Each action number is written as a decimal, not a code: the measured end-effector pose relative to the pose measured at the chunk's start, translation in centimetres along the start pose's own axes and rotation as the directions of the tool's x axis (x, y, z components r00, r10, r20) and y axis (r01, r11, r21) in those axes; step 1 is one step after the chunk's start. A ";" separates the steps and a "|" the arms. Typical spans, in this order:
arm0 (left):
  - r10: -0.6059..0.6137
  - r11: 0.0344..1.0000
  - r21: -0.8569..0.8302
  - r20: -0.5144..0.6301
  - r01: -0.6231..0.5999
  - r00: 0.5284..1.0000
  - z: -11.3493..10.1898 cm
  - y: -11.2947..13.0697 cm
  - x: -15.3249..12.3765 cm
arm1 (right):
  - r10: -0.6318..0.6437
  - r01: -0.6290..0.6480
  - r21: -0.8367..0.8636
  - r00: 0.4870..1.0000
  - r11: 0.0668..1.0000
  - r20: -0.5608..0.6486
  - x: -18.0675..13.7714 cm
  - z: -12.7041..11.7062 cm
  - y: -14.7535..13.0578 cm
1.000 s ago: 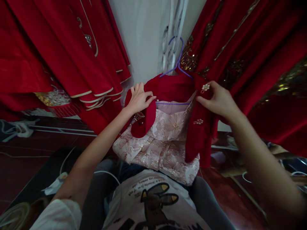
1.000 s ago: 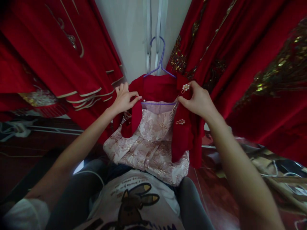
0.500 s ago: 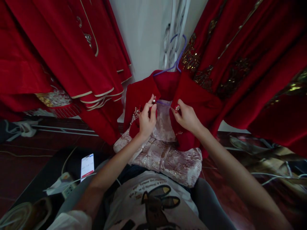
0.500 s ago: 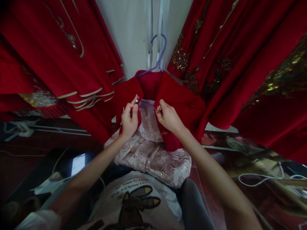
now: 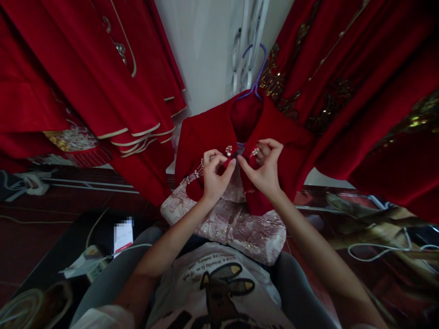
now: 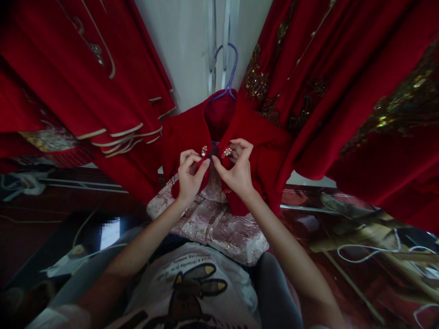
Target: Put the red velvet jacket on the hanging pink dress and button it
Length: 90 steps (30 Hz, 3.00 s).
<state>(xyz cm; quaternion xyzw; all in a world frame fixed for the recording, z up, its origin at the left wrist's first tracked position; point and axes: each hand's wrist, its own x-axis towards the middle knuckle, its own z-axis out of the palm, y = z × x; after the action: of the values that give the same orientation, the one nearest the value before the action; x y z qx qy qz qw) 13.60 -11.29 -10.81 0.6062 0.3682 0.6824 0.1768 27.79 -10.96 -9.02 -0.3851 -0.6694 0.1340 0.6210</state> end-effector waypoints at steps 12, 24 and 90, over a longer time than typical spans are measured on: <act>-0.170 0.924 -0.307 0.203 0.228 0.964 0.4 -2.1 1.8 | 0.030 -0.035 0.034 0.988 0.999 0.153 -0.2 -0.7 -0.3; -0.070 0.930 -0.338 0.231 0.147 0.970 -0.4 0.3 1.3 | 0.037 -0.041 0.039 0.993 0.998 0.109 0.3 -1.1 -0.7; -0.239 0.927 -0.164 0.436 0.337 0.868 -0.9 -3.0 0.6 | 0.223 -0.192 -0.133 0.934 0.972 0.281 -3.1 -2.9 1.9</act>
<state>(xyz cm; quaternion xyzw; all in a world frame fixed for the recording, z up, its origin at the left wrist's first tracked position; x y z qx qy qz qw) 11.95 -9.10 -12.55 0.6476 0.3266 0.5451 0.4204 30.94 -12.61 -11.97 -0.4612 -0.7157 0.2198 0.4762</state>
